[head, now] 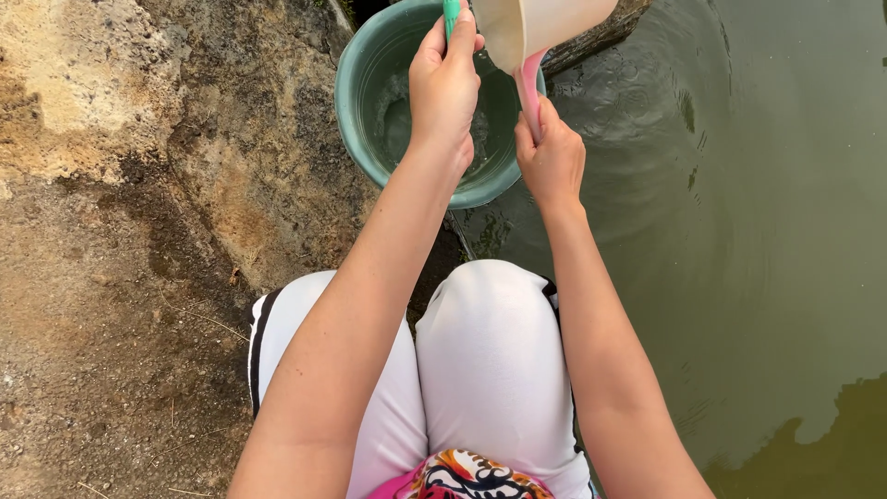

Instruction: Gathering water from a pond or pool and watering a small tree in a garden.

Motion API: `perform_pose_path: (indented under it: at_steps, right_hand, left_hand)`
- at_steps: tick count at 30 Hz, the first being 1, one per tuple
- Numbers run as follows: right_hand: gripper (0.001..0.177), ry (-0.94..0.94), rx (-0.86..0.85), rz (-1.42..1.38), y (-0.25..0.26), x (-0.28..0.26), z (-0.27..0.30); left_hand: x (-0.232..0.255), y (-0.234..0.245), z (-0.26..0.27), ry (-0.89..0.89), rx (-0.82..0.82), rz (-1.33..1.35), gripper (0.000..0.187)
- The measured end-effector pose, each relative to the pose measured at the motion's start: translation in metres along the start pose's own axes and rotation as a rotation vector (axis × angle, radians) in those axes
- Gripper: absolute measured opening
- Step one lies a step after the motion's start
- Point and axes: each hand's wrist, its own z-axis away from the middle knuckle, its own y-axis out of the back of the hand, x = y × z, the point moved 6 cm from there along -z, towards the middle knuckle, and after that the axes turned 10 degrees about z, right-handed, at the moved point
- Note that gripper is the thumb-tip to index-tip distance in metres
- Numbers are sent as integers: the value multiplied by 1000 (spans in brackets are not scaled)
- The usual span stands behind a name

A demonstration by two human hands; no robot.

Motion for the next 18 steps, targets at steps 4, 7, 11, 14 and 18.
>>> perform_pose_path:
  at_steps: [4,7,11,14,18]
  right_hand:
    - [33,80,49,63,-1,-8,1]
    - [41,138,116,121,1,-8,3]
    - [46,99,105,213,-6,15,-2]
    - [43,32,209,198,-8,56,3]
    - [26,-384,187,212,-31,167,24]
  left_hand:
    - [2,-1,1,-19,-6,-8,28]
    - [1,1,0,-34,-14,3,29]
    - [3,5,0,-26,15,-71,31]
    - [9,5,4,10,22,-97,30]
    - [17,12,2,36,49,-153,29]
